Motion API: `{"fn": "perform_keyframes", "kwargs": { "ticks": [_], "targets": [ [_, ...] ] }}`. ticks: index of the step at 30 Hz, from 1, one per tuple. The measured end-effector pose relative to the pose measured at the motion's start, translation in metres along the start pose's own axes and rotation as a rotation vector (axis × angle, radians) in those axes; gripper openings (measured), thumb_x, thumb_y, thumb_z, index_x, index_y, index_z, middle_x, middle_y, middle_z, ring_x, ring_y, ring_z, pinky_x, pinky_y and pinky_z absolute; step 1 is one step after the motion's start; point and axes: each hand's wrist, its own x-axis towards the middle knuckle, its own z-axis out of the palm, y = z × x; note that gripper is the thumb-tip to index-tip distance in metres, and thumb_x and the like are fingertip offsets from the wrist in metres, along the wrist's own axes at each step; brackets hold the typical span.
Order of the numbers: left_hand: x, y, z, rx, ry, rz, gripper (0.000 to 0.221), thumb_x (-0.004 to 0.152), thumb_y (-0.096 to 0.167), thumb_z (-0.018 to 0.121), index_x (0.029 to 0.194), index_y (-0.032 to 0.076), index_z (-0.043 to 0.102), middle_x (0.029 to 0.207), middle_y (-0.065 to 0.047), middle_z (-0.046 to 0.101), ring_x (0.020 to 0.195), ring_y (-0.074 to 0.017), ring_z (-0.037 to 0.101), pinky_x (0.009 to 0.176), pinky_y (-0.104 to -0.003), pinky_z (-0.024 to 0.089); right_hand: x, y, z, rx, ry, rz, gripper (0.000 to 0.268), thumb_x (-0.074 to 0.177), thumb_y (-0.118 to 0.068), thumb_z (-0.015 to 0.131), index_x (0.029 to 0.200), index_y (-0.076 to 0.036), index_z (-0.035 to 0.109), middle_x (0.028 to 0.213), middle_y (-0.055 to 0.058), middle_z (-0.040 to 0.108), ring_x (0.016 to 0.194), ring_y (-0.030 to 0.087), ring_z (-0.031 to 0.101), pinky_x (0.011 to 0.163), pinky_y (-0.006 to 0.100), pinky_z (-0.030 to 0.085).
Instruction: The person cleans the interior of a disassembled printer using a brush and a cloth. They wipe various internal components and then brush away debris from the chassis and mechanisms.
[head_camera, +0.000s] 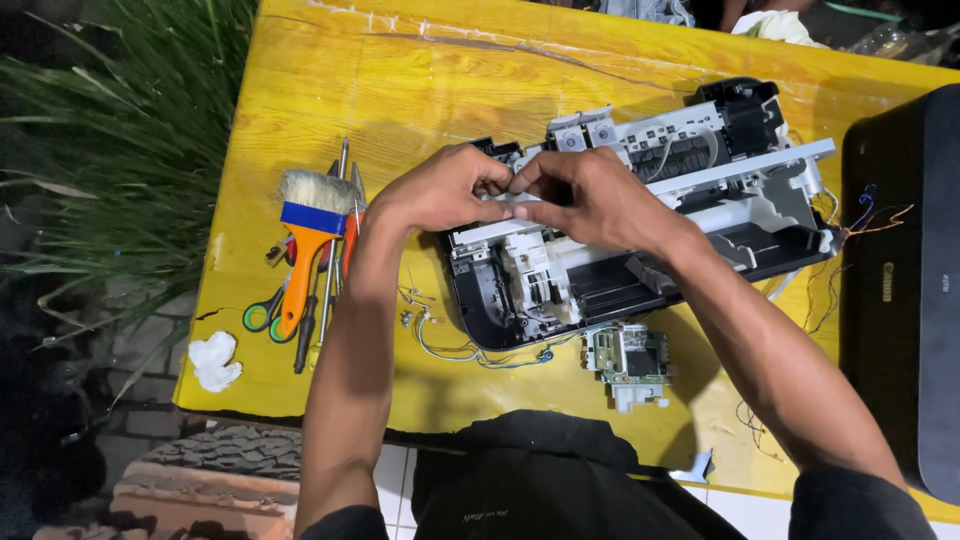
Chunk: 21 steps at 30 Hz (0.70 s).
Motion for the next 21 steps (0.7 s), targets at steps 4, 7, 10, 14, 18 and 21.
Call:
{"fn": "perform_keyframes", "kwargs": {
  "ticks": [4,7,10,14,18,21],
  "targets": [
    [0.011,-0.032,0.006,0.016,-0.006,-0.009,0.023,0.088,0.029,0.079,0.106,0.015,0.08,0.087,-0.004,0.077,0.08,-0.0163,0.065,0.076,-0.034,0.055,0.013,0.019,0.012,-0.05,0.025,0.087,0.023,0.087,-0.014,0.081,0.108,-0.004,0.075,0.082,0.016,0.076,0.081,0.035,0.075,0.074,0.044,0.057],
    [0.004,-0.029,0.002,-0.002,-0.009,-0.041,0.033,0.085,0.04,0.081,0.107,0.015,0.079,0.087,-0.002,0.076,0.08,-0.0145,0.065,0.076,-0.033,0.055,0.03,0.028,0.018,-0.11,0.014,0.107,0.025,0.083,-0.016,0.084,0.104,-0.004,0.075,0.08,0.014,0.076,0.08,0.034,0.076,0.068,0.044,0.057],
    [-0.017,-0.007,-0.008,-0.082,-0.045,-0.031,0.039,0.086,0.042,0.08,0.113,0.014,0.079,0.093,-0.005,0.079,0.087,-0.0144,0.064,0.082,-0.034,0.055,0.038,0.017,0.016,-0.186,-0.053,0.123,0.018,0.081,-0.014,0.083,0.096,-0.007,0.077,0.077,0.013,0.077,0.078,0.034,0.076,0.068,0.044,0.057],
    [-0.031,-0.005,-0.021,-0.169,-0.071,0.029,0.039,0.095,0.029,0.071,0.127,0.006,0.072,0.115,-0.019,0.076,0.106,-0.0315,0.071,0.097,-0.046,0.055,0.044,0.008,0.011,-0.211,-0.122,0.125,0.007,0.082,-0.008,0.081,0.089,-0.008,0.08,0.075,0.014,0.077,0.075,0.034,0.076,0.068,0.042,0.058],
    [-0.028,-0.009,-0.016,-0.117,-0.06,-0.076,0.033,0.099,0.016,0.067,0.129,0.004,0.069,0.116,-0.02,0.075,0.107,-0.0318,0.073,0.102,-0.049,0.052,0.044,0.011,0.01,-0.186,-0.152,0.174,0.007,0.084,-0.007,0.08,0.091,-0.005,0.081,0.077,0.017,0.077,0.076,0.035,0.077,0.07,0.042,0.058],
    [-0.025,-0.013,-0.014,-0.119,-0.1,-0.046,0.04,0.097,0.013,0.069,0.134,-0.001,0.064,0.125,-0.023,0.072,0.117,-0.0365,0.069,0.104,-0.052,0.051,0.045,0.011,0.007,-0.143,-0.169,0.168,0.01,0.082,-0.009,0.081,0.092,-0.007,0.081,0.079,0.017,0.078,0.081,0.037,0.077,0.072,0.045,0.058]
  ]
}}
